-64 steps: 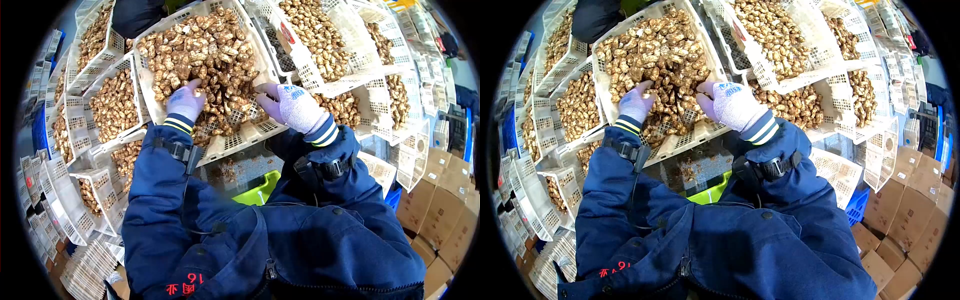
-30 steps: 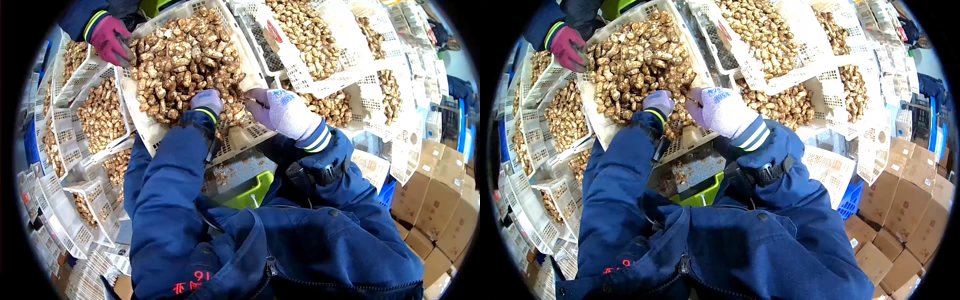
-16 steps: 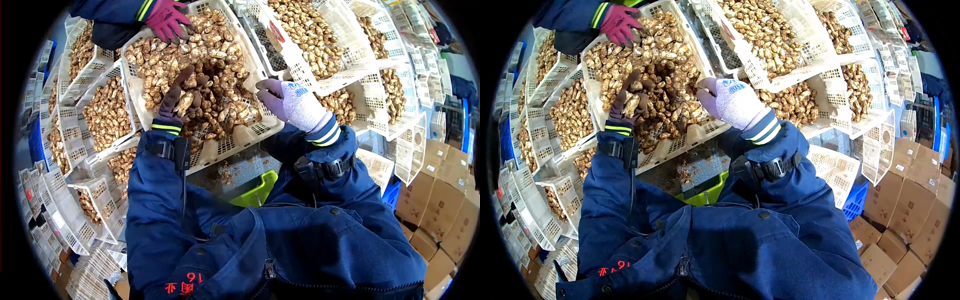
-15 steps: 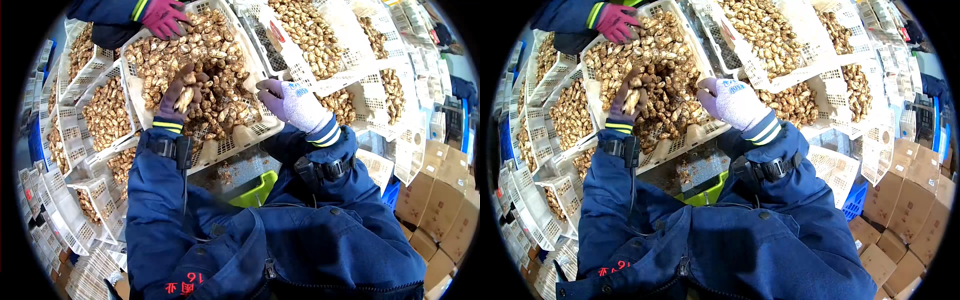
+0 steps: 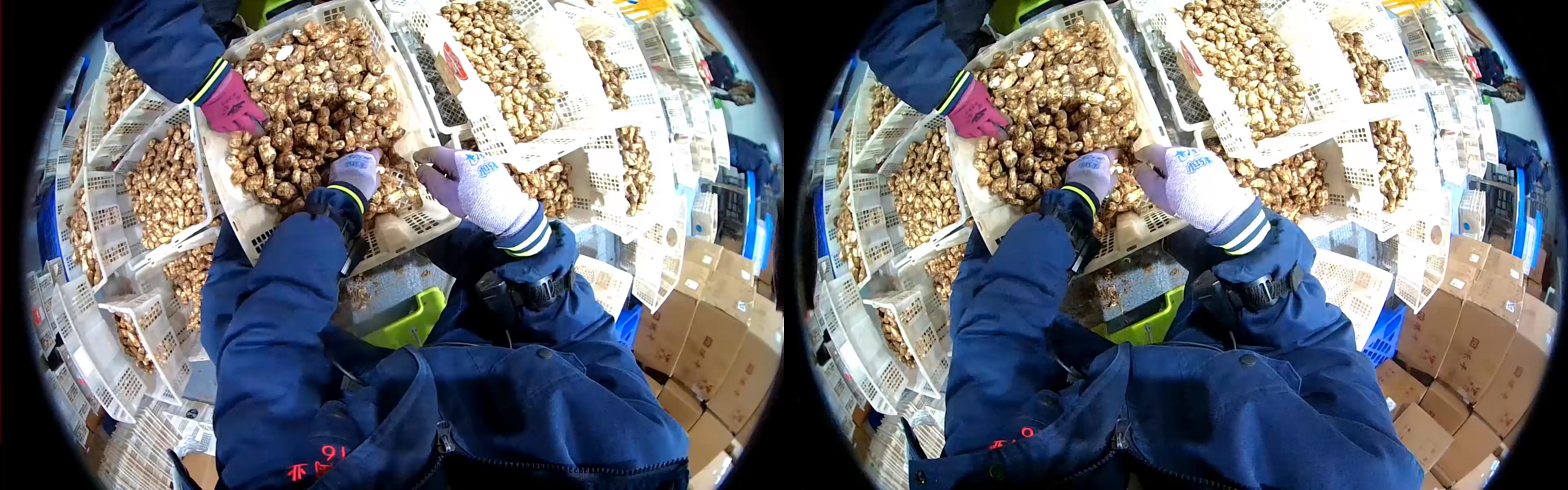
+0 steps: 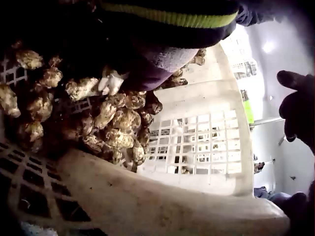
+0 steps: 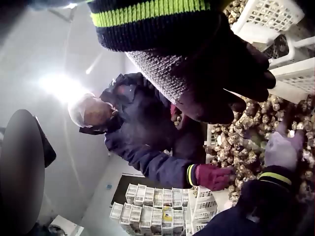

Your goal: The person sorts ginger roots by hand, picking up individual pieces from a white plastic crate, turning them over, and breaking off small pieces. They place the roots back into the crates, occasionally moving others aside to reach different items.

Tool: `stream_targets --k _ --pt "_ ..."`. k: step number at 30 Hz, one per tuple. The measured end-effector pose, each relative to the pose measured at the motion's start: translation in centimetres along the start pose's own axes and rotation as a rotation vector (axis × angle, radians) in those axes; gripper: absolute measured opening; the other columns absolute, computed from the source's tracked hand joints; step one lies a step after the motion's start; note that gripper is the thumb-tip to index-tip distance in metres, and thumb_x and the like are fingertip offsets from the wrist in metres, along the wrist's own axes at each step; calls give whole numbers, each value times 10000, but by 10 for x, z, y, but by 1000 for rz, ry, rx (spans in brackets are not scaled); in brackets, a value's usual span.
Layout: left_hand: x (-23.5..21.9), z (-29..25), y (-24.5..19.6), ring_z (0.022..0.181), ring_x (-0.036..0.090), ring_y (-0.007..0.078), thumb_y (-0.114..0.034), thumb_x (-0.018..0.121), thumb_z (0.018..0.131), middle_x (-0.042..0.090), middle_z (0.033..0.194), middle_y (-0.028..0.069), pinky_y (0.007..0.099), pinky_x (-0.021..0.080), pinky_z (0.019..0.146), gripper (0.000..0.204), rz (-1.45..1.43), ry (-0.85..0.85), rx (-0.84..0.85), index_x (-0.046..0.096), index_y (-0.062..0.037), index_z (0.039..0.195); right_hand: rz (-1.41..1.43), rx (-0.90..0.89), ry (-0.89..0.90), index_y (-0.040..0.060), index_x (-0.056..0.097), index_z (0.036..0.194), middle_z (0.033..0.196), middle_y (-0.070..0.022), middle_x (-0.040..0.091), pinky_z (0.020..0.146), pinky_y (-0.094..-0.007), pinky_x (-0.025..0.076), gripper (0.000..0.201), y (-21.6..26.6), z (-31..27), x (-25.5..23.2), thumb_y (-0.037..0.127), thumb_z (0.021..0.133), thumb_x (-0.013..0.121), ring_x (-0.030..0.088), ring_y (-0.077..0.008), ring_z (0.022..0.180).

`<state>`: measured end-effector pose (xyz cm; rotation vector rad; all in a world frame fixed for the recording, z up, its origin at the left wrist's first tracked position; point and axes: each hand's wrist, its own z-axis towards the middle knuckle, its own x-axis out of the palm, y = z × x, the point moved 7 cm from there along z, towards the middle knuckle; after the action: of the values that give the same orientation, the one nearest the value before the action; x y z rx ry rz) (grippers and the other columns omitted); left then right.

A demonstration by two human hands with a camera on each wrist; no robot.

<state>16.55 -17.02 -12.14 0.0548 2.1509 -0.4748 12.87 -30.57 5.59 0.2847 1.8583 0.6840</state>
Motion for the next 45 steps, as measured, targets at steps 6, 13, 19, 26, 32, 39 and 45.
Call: stream_targets --k 6,13,19,26,32,39,45 --pt "15 -7 35 771 641 139 -75 707 772 670 859 68 274 526 704 160 -1110 101 -157 674 -61 928 39 -13 -54 89 655 1025 795 -193 659 694 -427 518 253 -3 -1 -1 280 882 574 655 -351 760" --pt "-44 -85 55 868 646 185 39 669 760 676 977 117 285 547 784 266 -1816 -266 228 631 15 1022 -45 -39 1 81 638 1095 791 -168 665 656 -386 515 261 3 6 13 253 913 566 664 -304 737" --pt "-18 -169 70 750 685 249 -207 514 952 665 1020 155 332 564 542 352 -2417 -100 209 531 -116 1291 -8 -212 -338 26 590 1141 1047 -248 626 784 -449 507 310 10 48 27 166 865 567 623 -393 915" --pt "1 -205 42 742 652 204 -267 647 874 659 1042 123 298 527 532 358 -2450 -308 -41 583 -87 1176 -386 188 -135 31 510 1207 1382 -198 425 969 -402 447 471 -3 148 80 200 789 648 524 -357 1175" --pt "17 -182 31 729 649 171 -275 658 849 659 1026 104 264 521 549 391 -2177 -94 -88 574 -58 1163 -231 1 -347 30 592 1065 1172 -204 563 890 -413 471 289 -21 150 70 83 783 623 565 -392 1042" --pt "8 -183 34 907 638 181 -677 447 866 622 1078 116 314 564 765 762 -2288 -204 -111 517 -21 1247 163 -732 -225 52 606 1006 1065 -140 625 845 -389 492 249 123 36 39 -36 776 572 596 -308 1014" --pt "25 -174 47 1040 606 255 -521 513 892 597 1165 139 400 543 855 585 -1896 -592 203 520 -63 1255 79 -816 115 30 621 1114 1137 -192 608 882 -397 488 300 177 -10 44 17 817 584 606 -353 1008"
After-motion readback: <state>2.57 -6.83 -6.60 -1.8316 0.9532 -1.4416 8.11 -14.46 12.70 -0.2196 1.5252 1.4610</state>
